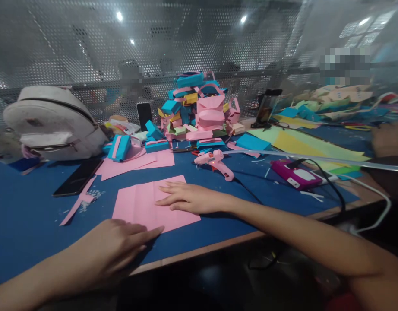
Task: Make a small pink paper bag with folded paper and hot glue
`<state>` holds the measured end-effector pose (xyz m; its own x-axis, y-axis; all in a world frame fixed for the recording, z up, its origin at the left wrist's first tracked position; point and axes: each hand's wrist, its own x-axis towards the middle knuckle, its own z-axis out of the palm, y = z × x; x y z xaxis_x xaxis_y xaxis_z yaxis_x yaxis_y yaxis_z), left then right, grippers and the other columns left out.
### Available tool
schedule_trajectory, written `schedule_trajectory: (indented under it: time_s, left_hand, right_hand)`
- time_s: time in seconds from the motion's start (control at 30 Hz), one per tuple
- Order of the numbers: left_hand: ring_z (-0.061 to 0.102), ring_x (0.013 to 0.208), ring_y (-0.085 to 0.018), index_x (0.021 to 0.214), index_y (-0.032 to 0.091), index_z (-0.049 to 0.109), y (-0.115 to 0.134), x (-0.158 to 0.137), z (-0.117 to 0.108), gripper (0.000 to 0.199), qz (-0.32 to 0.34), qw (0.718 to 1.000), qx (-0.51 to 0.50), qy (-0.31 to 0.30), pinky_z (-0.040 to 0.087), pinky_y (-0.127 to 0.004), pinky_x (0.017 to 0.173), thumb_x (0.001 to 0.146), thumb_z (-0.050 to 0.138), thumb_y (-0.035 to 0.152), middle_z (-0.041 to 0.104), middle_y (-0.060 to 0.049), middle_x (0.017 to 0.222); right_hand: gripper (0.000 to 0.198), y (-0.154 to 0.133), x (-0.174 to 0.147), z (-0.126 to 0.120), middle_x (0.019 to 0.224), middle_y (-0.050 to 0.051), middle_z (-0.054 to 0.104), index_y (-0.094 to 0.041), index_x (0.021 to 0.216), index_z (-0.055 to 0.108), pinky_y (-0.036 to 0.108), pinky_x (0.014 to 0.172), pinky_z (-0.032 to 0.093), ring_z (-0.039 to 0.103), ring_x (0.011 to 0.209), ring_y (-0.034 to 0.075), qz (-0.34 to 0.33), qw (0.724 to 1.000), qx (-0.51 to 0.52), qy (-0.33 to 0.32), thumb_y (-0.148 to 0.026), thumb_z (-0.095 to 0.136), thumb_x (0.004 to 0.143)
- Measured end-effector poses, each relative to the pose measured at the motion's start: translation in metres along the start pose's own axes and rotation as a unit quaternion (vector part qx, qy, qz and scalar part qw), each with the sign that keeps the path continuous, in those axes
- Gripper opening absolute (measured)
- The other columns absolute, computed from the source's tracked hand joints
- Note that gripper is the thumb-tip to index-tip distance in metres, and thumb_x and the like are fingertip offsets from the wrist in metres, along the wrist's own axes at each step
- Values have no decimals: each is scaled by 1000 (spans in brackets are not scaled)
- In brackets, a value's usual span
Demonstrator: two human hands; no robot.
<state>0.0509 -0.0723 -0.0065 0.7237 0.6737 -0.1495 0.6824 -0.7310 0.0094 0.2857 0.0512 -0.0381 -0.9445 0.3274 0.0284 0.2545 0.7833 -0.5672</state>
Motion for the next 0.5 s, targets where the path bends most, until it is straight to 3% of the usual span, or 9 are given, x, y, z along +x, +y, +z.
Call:
schedule_trajectory:
  time_s: [0.17,0.3,0.5]
  left_hand:
    - [64,51,-17,134,24,51,-4,-44,9,55,-52,992,114,5,39,-26,45,81,51,8,73,0,80]
    - [65,50,-19,137,17,50,-2,-73,16,67,-77,985,156,4,47,-27,45,73,42,-3,72,-1,73]
    - [64,50,-25,141,14,46,9,-96,58,85,-141,956,251,-58,52,-34,46,58,46,-7,71,-6,69]
  right_hand:
    - [40,1,-1,0,159,0,20,-31,141,47,37,119,14,14,147,18,-5,1000,-4,-1,-33,43,101]
    - [41,1,0,-1,159,0,20,-32,142,46,38,120,14,15,147,18,-3,1000,-17,-4,-33,44,101]
    - [47,-7,-1,-2,159,4,19,-27,145,42,40,120,15,13,147,20,6,998,-57,-18,-39,45,100]
